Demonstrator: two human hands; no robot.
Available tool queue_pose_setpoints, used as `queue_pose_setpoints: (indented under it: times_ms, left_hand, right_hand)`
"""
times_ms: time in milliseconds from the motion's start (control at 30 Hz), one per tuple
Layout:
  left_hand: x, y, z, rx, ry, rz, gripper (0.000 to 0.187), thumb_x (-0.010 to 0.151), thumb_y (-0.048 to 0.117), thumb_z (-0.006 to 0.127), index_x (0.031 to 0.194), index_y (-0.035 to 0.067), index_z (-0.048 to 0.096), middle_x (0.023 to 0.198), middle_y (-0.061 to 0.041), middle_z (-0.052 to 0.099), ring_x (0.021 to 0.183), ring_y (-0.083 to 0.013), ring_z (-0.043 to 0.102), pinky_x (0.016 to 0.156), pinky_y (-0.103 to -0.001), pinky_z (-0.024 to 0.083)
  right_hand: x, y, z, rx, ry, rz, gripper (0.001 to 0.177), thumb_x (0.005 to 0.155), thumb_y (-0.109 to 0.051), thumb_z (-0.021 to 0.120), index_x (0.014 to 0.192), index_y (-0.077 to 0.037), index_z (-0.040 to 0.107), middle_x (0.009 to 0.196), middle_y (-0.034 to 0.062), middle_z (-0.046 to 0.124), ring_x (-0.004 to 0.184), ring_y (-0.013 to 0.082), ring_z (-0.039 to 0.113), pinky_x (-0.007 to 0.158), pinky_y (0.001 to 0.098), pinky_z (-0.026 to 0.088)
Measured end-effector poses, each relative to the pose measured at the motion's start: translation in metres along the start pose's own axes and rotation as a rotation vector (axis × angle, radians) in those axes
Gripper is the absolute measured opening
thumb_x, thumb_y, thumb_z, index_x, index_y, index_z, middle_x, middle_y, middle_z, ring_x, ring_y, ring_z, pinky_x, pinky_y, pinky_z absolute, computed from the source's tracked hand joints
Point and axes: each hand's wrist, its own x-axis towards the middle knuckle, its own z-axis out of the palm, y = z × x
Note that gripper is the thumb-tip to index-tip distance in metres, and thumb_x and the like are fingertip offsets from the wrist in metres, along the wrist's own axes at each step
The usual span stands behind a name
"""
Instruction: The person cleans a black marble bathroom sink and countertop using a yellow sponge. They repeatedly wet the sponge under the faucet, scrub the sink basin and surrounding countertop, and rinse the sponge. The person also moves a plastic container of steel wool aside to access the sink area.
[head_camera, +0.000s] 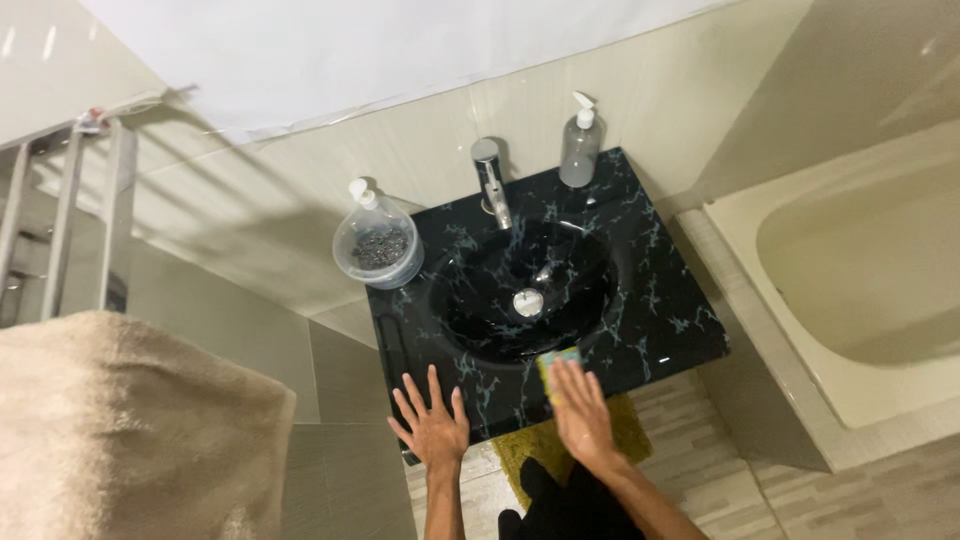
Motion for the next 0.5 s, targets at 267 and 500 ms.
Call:
queue_pose_setpoints:
  times_ms: [267,500]
  left_hand:
    - [0.0,-0.005,-0.003,0.049,0.041,0.004,0.059,0.1,0.053,0.04,0.156,0.037,0.035,0.168,-0.014,0.019,0.153,-0.0416,0.015,0.109,-0.077,0.016]
    - [-0.004,-0.014,-0.004,-0.01,0.042,0.034,0.054,0.102,0.041,0.04,0.156,0.035,0.039,0.169,-0.01,0.022,0.154,-0.0374,0.02,0.115,-0.067,0.022]
  right_hand:
    - [0.018,-0.016,0.026,-0.19,-0.282,0.124,0.054,0.106,-0.016,0.043,0.159,-0.005,0.034,0.166,0.0123,0.031,0.154,0.029,0.027,0.124,0.0503,0.019]
    - [0.007,-0.032,0.025,-0.019,-0.471,-0.057,0.054,0.102,-0.017,0.045,0.155,-0.008,0.037,0.162,0.0107,0.037,0.152,0.0266,0.03,0.125,0.0487,0.019]
